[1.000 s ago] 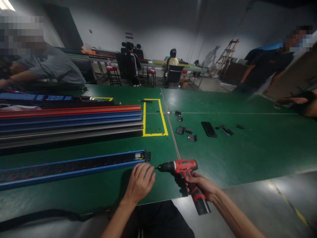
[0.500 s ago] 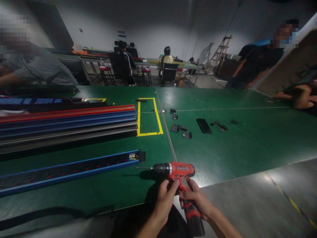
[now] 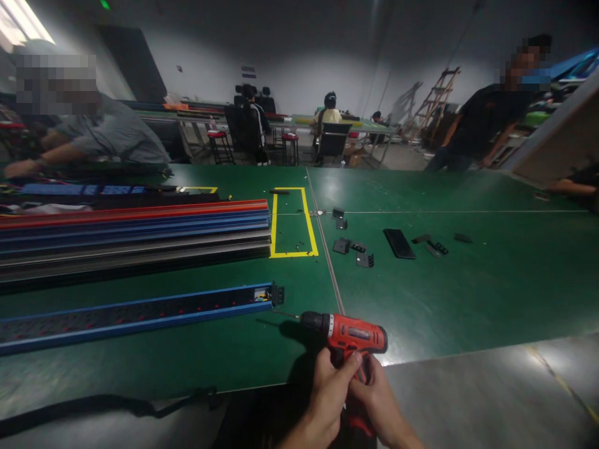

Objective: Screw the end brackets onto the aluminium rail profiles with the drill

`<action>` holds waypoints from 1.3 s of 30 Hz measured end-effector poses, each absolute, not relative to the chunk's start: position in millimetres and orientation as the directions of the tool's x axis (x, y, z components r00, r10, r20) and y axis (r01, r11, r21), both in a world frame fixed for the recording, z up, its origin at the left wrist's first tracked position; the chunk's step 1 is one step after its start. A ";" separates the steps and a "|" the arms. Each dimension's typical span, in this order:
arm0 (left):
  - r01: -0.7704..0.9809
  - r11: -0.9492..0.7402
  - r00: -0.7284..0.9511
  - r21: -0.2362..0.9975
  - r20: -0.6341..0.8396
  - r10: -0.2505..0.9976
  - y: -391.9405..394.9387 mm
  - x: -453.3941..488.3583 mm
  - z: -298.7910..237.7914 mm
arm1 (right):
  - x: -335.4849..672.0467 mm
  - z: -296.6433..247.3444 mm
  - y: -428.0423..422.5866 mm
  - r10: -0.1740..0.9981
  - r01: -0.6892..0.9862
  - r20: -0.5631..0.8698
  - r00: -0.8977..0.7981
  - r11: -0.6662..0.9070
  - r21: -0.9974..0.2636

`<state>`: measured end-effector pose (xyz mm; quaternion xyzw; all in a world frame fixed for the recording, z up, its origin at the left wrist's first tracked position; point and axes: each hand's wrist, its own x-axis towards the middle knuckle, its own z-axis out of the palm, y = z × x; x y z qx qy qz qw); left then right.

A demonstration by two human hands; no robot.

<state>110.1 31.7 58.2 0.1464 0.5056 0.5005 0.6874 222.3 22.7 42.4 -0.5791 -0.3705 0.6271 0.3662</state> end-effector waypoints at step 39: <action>0.772 -0.629 0.628 0.089 0.049 0.777 182.6 -129.7 63.1 | 235.6 59.0 99.5 0.844 0.074 -0.526 -0.106 -0.521 -0.850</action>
